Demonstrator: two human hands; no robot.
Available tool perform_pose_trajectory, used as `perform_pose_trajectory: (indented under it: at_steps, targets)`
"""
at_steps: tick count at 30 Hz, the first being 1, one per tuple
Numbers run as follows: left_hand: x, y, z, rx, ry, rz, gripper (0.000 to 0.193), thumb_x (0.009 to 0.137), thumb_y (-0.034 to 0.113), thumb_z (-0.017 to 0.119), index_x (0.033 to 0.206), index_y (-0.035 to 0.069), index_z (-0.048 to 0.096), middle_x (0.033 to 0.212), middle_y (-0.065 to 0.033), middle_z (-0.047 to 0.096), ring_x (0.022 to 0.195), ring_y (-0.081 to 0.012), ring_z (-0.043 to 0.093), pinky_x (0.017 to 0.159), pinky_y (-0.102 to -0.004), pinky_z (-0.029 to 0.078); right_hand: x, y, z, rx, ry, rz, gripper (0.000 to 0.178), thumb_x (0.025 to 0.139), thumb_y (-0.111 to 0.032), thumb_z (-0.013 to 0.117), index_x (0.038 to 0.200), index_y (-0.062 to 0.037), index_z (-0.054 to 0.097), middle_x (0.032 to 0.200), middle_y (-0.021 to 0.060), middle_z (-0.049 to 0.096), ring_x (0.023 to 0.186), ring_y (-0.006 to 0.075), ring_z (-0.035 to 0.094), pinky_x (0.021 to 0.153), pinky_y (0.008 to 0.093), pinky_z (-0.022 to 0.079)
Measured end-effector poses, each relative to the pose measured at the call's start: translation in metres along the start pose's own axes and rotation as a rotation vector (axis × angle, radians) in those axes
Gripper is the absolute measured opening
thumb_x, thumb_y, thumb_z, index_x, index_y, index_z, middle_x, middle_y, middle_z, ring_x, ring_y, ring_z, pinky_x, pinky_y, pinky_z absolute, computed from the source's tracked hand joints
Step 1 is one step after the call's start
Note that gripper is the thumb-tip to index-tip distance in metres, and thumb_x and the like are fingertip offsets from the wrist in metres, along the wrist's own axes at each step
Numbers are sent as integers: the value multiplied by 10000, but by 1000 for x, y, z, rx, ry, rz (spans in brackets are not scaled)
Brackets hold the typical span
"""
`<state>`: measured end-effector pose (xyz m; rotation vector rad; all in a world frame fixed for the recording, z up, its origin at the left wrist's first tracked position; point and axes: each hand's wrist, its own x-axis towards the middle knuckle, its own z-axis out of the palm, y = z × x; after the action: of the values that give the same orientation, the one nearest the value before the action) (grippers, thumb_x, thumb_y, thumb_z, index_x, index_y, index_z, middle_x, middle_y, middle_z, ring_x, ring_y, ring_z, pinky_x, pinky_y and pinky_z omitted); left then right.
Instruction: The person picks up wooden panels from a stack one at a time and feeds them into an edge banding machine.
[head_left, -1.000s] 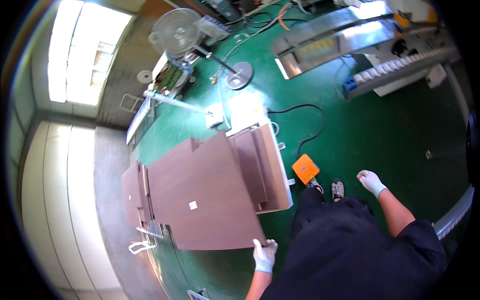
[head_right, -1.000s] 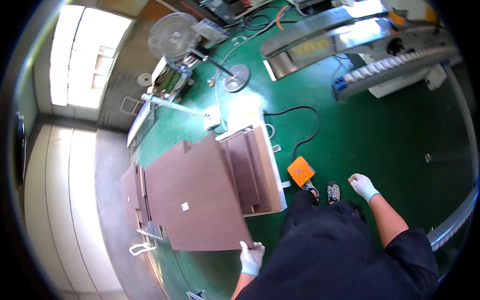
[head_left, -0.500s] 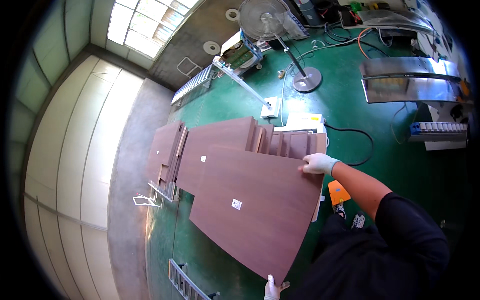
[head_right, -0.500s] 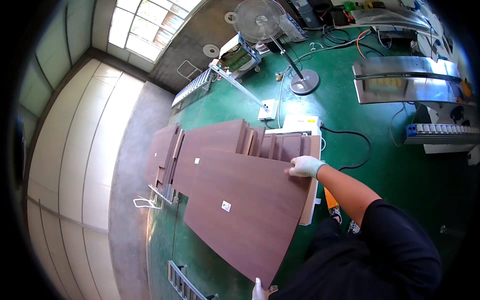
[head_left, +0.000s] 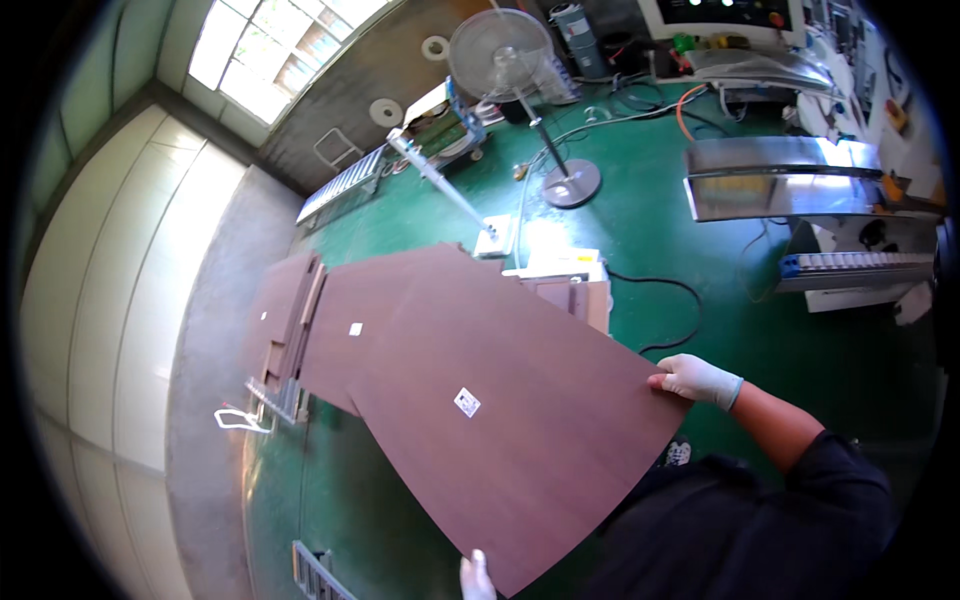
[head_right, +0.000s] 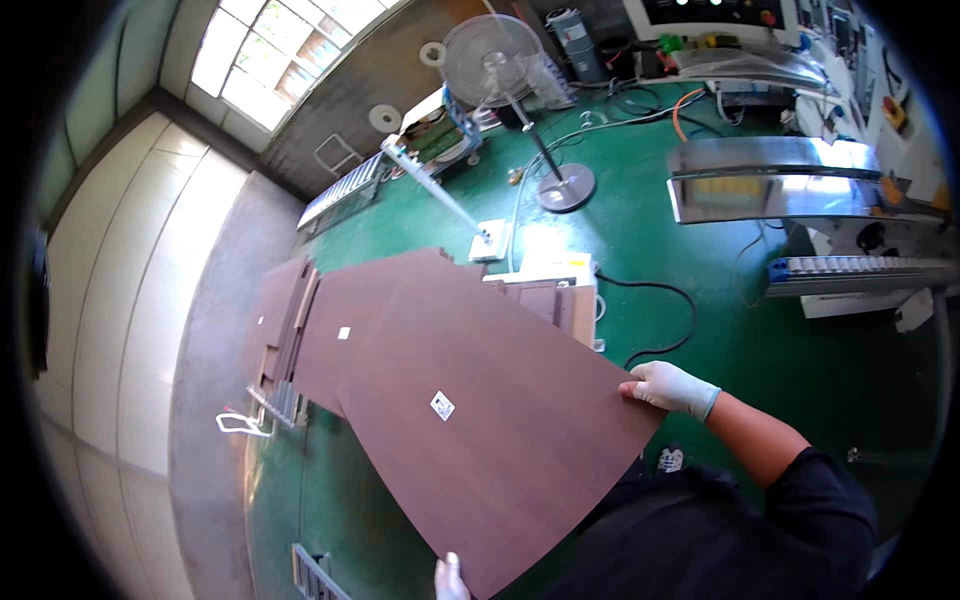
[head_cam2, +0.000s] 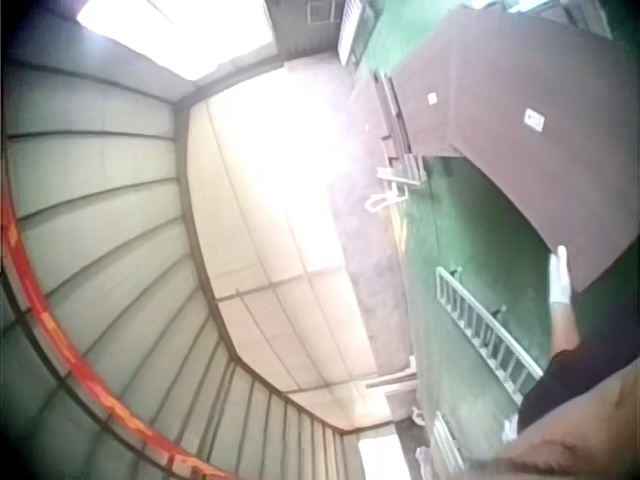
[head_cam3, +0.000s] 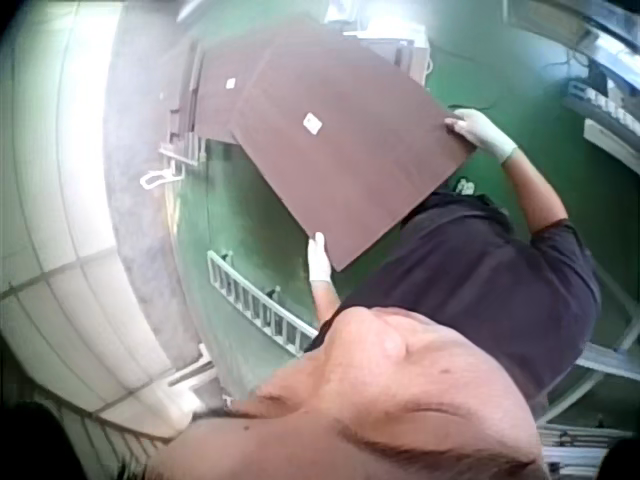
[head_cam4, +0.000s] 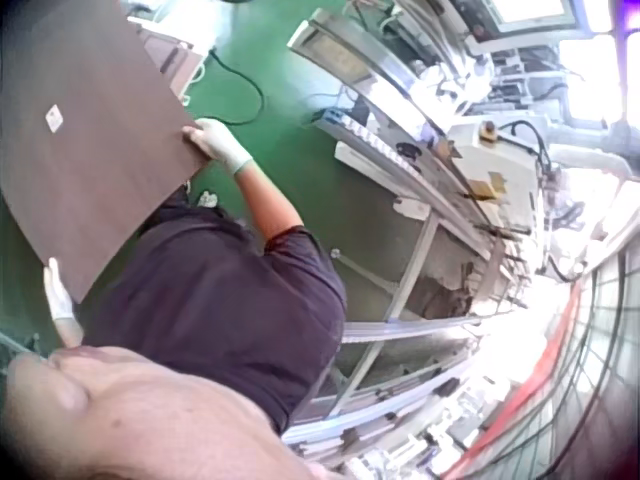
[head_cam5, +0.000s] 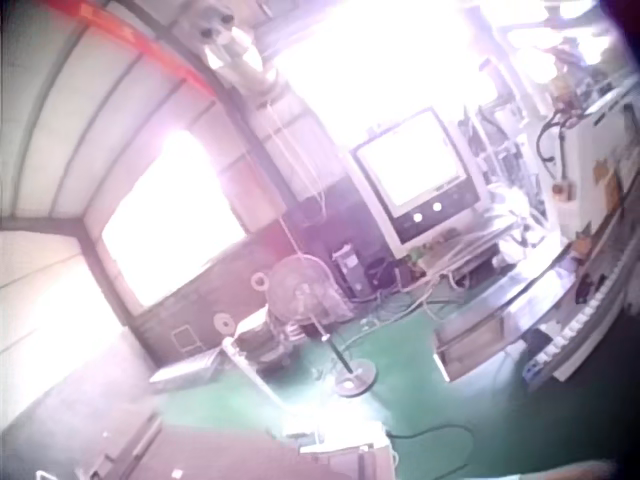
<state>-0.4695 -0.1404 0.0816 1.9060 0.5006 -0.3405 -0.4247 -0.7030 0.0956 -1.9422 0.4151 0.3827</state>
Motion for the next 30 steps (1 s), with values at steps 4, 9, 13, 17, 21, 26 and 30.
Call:
perform_pose_trajectory:
  at_steps: [4,9,13,17,21,26,30]
  targets:
    - [66,48,33,-391,-90,-220,564,996,409,545,1381,2,486,1333,-164,566,1181,-341,575,1010,-491,487,-46,29,-15,53,144,35,482,940,-439,638,1098,14,682,961,143,721,887,228,683,796,369,520]
    - [63,115,94,-450,-245,-21,542,1017,442,486,1226,-50,580,1133,-173,654,1040,-335,628,967,-460,499,-105,50,-19,207,331,101,442,935,-375,653,1109,30,668,954,145,722,893,206,680,792,354,519]
    - [104,110,127,-334,-348,207,530,1017,406,529,1192,-89,597,1130,-159,662,991,-265,653,899,-388,540,-169,58,-24,221,498,98,344,920,-279,681,1059,35,672,892,97,705,842,132,637,750,319,507]
    - [124,118,190,-257,-420,306,489,1011,392,557,1131,-76,633,1096,-117,669,968,-209,637,898,-348,524,-220,73,-27,533,701,17,307,917,-207,712,1052,64,666,903,32,683,826,87,584,755,274,501]
    - [125,158,243,-196,-562,348,367,1007,339,588,889,-6,636,861,-40,648,774,-128,584,742,-295,506,-243,134,-13,643,840,8,336,909,-223,729,1070,65,665,926,28,686,840,90,594,786,278,510]
    - [139,187,306,-43,-717,356,361,1007,335,588,868,3,627,822,-29,620,744,-132,551,714,-311,493,-275,168,14,830,1018,16,296,905,-230,718,1011,43,681,896,22,689,812,92,612,759,281,516]
    - [181,187,345,-3,-816,352,447,1028,298,520,1220,-102,573,1188,-159,640,1062,-266,617,970,-389,485,-260,193,13,585,1013,205,370,910,-325,695,1005,32,702,829,69,709,768,127,634,714,298,512]
